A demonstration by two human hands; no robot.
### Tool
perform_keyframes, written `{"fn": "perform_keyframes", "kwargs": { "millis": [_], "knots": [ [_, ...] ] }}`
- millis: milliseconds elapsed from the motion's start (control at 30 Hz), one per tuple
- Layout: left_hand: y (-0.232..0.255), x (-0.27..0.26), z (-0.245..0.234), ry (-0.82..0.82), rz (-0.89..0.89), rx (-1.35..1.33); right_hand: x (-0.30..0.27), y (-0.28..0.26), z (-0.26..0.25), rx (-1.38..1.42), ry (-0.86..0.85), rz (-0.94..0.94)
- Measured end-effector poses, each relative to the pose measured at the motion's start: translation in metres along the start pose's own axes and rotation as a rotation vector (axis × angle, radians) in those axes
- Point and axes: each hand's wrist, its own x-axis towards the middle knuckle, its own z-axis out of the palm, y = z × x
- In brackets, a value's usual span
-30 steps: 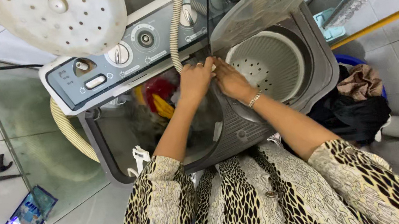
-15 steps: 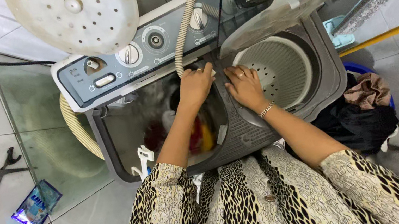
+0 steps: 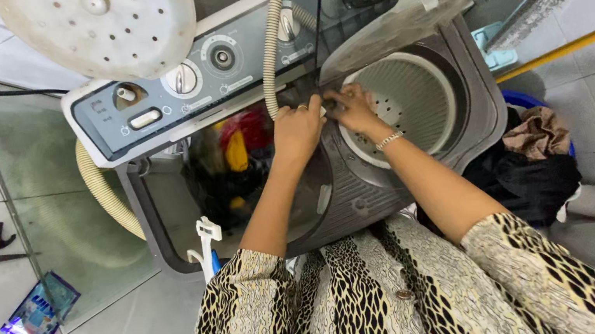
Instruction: The person operates a twin-tub washing machine by manually filling the wash tub with a hose, transferring wet laundry to the spin-dryer basket, and placing a plastic cover over the basket.
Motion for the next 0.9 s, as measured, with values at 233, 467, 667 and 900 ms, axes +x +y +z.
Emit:
{"fn": "perform_keyframes", "kwargs": {
  "millis": [233, 467, 667, 900],
  "knots": [
    [0.065, 0.024, 0.026, 0.200, -0.063, -0.067, 0.001, 0.009, -0.025, -0.049, 0.055, 0.034],
    [0.107, 0.077, 0.015, 0.340, -0.023, -0.197, -0.016, 0.062, -0.134, 0.423, 0.350, 0.419],
    [0.106, 0.088, -0.004, 0.219, -0.012, -0.321, -0.023, 0.099, -0.149, -0.771, 0.416, 0.216],
    [0.104, 0.093, -0.015, 0.227, -0.016, -0.407, -0.013, 0.092, -0.129, -0.781, 0.368, 0.398]
  ]
}}
